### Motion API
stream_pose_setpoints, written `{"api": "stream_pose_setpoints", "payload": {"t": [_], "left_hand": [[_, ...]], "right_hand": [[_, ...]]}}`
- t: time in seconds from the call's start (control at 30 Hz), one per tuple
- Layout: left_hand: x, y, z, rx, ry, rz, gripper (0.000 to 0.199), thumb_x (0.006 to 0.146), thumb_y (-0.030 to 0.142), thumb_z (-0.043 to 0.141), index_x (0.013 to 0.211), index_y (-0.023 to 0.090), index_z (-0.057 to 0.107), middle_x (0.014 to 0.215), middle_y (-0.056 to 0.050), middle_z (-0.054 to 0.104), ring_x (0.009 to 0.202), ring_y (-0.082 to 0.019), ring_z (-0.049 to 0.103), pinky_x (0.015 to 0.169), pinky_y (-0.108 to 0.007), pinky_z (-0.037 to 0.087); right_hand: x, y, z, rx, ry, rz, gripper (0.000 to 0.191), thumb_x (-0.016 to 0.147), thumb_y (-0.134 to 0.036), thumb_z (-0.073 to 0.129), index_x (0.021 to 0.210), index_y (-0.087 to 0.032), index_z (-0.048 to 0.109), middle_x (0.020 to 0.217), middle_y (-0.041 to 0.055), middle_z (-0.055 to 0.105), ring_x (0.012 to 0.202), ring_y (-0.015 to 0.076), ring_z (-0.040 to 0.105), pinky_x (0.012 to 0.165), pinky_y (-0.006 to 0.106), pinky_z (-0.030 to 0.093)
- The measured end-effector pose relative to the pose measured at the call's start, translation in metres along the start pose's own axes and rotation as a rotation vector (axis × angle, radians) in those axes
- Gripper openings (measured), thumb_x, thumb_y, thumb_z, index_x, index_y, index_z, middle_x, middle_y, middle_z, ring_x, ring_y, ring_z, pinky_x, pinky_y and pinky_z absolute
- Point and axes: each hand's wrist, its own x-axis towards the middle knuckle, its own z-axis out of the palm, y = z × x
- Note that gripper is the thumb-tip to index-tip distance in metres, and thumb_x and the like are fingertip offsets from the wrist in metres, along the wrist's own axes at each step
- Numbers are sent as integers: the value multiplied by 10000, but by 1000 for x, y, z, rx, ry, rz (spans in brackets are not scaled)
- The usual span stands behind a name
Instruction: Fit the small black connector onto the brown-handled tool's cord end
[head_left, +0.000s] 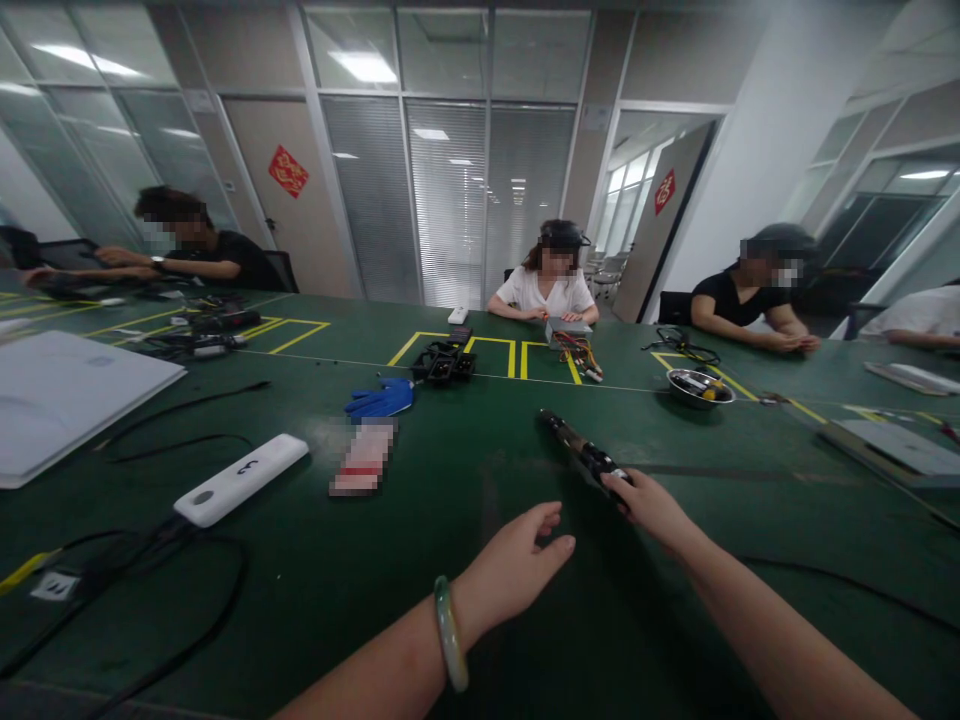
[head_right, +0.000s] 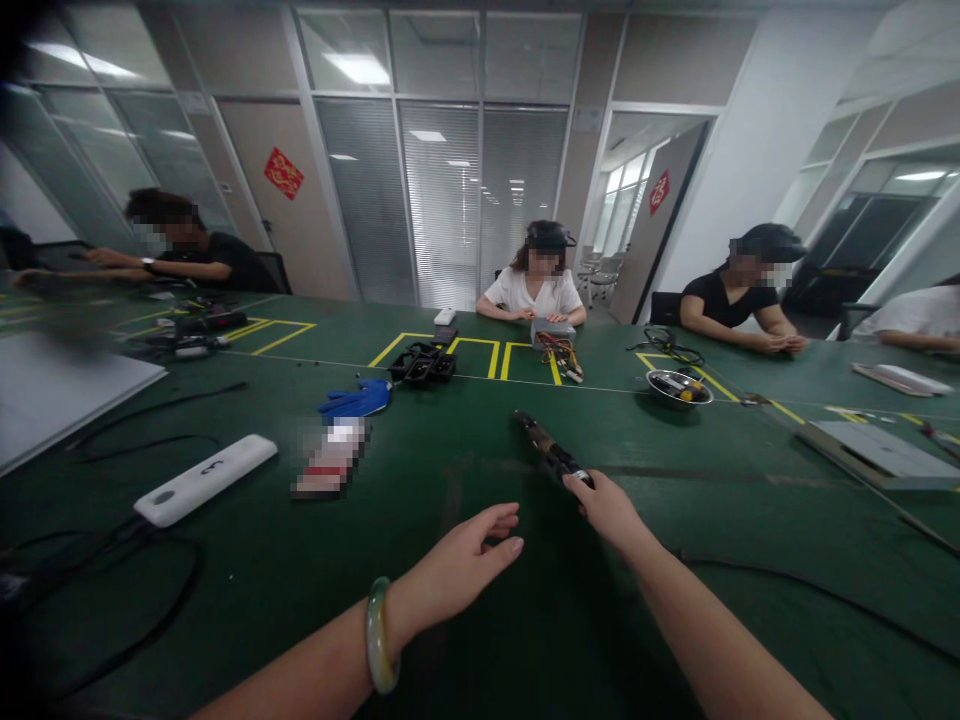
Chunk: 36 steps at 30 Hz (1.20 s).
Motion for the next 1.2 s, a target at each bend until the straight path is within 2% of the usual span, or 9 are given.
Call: {"api": "stream_pose_setpoints", "payload": {"t": [0.13,0.27,0.4,0.53,0.67,0.73,0.9,1.07,1.2], "left_hand": [[22,0,9,-118,-14,-3,638,880,492,527,1429,201,382,1377,-126,508,1211,-232,535,1024,-386,440],[31,-1,14,71,93,46,637,861,385,563,1438,218,353,1406,-117,470,1226,-247,514,1001,-408,464],[38,0,12,447,220,310,673,814,268,608,1435,257,350,1468,-68,394,1360,-257,352,1142,-456,303],[48,2,8,698,162,506,743,749,254,696,1412,301,366,1529,-32,301,1414,-270,245,1165,-492,225],[60,0,2,728,71,498,498,782,333,699,1243,282,518,1294,-15,564,1283,-218,446,1183,-476,156],[63,-1,-1,700,48,473,383,800,359,685,1151,267,561,1156,1,625,1158,-193,536,1171,-461,186],[67,-1,-4,671,37,447,366,820,437,647,1121,240,576,1147,-31,622,1100,-222,548,1012,-421,379],[76,3,-7,660,25,424,418,825,508,610,1137,231,582,1153,-54,621,1097,-244,549,980,-419,384],[79,5,-8,671,17,414,439,818,511,617,1171,255,564,1143,-41,623,1074,-242,559,952,-406,392]], "right_hand": [[-36,2,15,283,-17,70,522,876,-618,454,1085,-153,563,783,33,576,690,162,561,528,224,405],[-60,5,19,476,-82,44,488,857,-600,530,1029,-146,567,795,19,535,643,119,498,499,193,340],[-60,12,9,413,-232,-76,478,874,-583,549,1057,-141,555,805,21,532,630,111,476,503,193,328],[-54,15,-5,292,-357,-234,473,880,-552,580,1113,-142,552,811,25,547,664,130,496,561,218,382],[-48,8,-17,181,-457,-314,482,877,-522,605,1181,-150,557,884,41,584,748,160,539,650,249,435],[-45,5,-22,136,-479,-311,518,873,-519,608,1245,-165,536,965,53,600,778,169,560,687,265,450],[-40,13,-38,10,-390,-326,562,798,-444,702,1282,-208,541,1114,58,600,853,189,580,744,279,452],[-40,33,-54,-23,-259,-243,385,871,-449,585,1155,-193,630,958,44,649,819,197,591,757,301,440],[-40,44,-52,19,-235,-187,401,835,-493,602,1097,-194,660,934,40,663,864,224,596,787,311,438]]}}
